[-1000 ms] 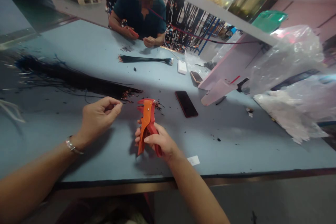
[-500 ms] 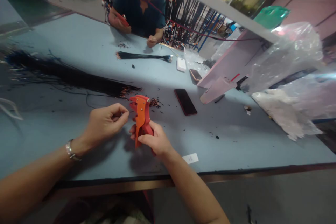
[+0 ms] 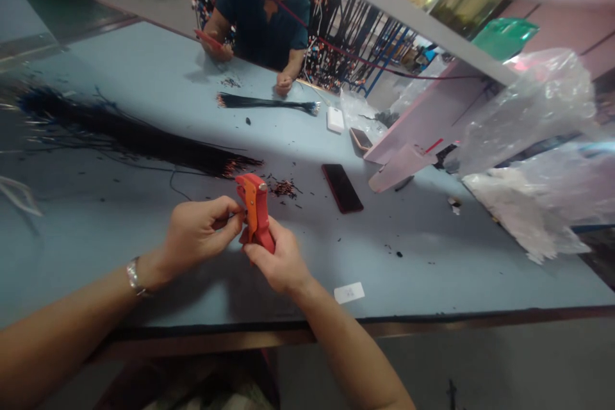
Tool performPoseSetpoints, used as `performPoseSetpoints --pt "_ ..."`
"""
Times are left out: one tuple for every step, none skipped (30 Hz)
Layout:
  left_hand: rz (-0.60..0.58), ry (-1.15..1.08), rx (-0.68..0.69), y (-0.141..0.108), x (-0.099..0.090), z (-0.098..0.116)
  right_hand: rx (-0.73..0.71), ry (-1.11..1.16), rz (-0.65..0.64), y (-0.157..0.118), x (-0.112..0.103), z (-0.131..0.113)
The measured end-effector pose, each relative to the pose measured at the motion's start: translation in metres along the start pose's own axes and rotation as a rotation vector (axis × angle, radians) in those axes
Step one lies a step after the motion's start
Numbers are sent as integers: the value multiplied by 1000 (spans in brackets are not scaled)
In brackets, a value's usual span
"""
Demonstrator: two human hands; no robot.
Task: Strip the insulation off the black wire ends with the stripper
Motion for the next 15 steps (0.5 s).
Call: performPoseSetpoints --pt "1 9 15 0 0 1 -13 -32 13 -1 -1 0" --pt "3 21 30 0 0 2 -20 -60 27 -1 -1 0" --pt "7 33 46 0 0 3 -19 -84 39 -2 -1 0" --pt "11 44 59 0 -1 5 -13 -104 51 -2 -2 1" --pt "15 50 70 1 -1 6 -2 -119 58 -2 -2 2" --pt "19 54 78 1 -2 7 9 -127 62 -3 -2 3" --pt "22 56 81 1 -2 7 18 -129 65 -2 -1 3" --pt "22 56 82 2 -2 8 25 -129 70 -2 -1 3" --pt "22 57 81 2 -2 7 29 -127 73 -2 -1 3" --pt "22 60 78 2 -2 7 32 -127 79 -1 -1 3" --pt "19 63 75 2 -2 7 35 -127 83 -1 -1 3" --pt "12 69 69 2 -1 6 40 -128 88 0 -1 3" --pt "5 73 63 2 -1 5 45 -129 90 0 -1 3" --pt "-3 77 57 2 0 4 51 -128 93 1 -1 3" --pt "-9 81 50 2 1 3 58 -125 94 1 -1 3"
Point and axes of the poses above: each hand's wrist, its own y-axis towards the middle knuckle, its own x-axis out of the palm, z = x × y, the point moved 6 cm from there along y, towards the middle knuckle, and after that the axes turned 12 degrees about -y, right-handed, at the moved point
